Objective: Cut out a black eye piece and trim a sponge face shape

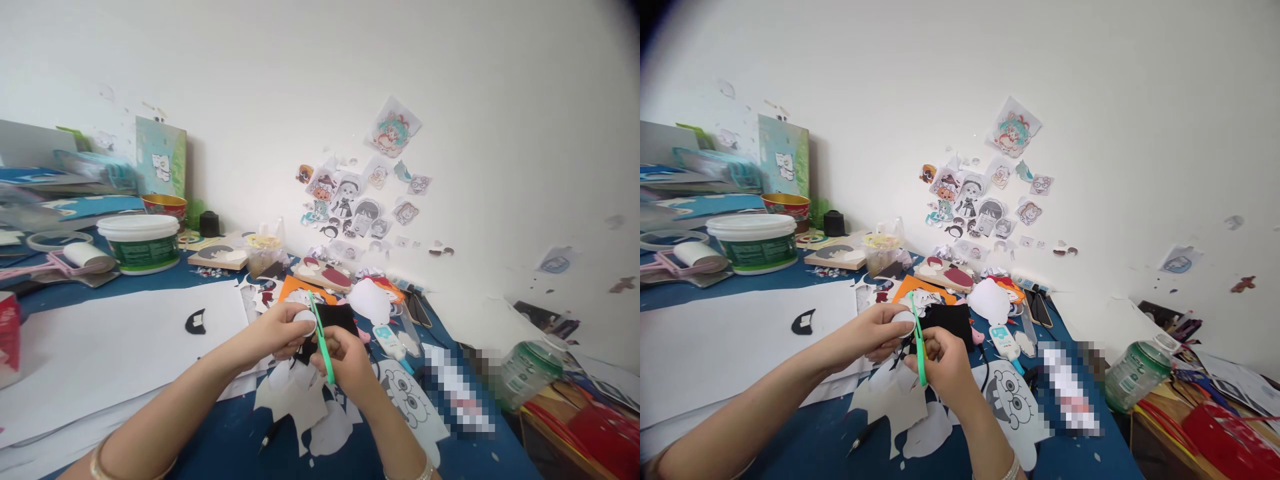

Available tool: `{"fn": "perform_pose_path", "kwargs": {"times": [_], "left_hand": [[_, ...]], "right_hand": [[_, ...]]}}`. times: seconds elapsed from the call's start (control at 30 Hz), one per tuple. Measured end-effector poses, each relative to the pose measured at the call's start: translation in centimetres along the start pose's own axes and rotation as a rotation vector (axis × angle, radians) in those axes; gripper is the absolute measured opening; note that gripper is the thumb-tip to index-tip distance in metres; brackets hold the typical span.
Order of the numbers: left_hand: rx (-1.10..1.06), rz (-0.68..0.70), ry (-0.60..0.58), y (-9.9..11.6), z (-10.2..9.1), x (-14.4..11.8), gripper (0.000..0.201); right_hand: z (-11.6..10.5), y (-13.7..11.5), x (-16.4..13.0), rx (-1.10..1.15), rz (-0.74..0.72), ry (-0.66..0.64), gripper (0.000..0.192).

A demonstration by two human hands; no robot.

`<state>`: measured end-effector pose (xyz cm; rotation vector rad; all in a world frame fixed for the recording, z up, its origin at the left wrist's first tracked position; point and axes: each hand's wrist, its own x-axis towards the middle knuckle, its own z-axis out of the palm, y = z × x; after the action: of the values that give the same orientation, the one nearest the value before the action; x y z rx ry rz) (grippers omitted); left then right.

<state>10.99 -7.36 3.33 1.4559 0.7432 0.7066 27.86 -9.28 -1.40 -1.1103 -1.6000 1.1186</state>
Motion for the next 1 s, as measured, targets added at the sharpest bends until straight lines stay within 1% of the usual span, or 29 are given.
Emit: {"fn": "perform_pose_path", "kwargs": {"times": [0.07,0.17,0.23,0.3,0.5,0.67,0.83,1.0], "left_hand": [[0.006,0.007,0.012,-0.1,0.0,0.2,0.026],[0.010,0.044,0.086,-0.9,0.3,0.9,0.029],[0.005,0.054,0.143,-1.5,0.5,1.4,0.029],[0.013,0.044,0.170,-1.9,0.6,1.8,0.028],[-0.013,0.009,0.097,-1.8,0.2,1.6,0.025],[-0.031,0.036,0.071,-1.7,-0.2,1.4,0.025],[-0.041,0.043,0.042,-1.6,-0.4,1.3,0.022],[-0.040,0.016,0.011,-1.4,-0.7,1.2,0.021]], "right_hand": [[0.1,-0.1,0.1,-0.026,0.004,0.036,0.030],[0.2,0.0,0.3,-0.028,0.012,0.086,0.030],[0.2,0.2,0.4,-0.009,0.019,0.089,0.030],[0.1,0.5,0.5,0.027,0.021,0.076,0.030],[0.0,1.3,0.7,0.105,0.021,0.023,0.031],[0.0,0.7,0.3,0.111,0.033,0.000,0.028],[0.2,0.0,0.2,0.078,0.074,0.034,0.031],[0.0,0.6,0.3,0.144,0.053,-0.028,0.031]]}}
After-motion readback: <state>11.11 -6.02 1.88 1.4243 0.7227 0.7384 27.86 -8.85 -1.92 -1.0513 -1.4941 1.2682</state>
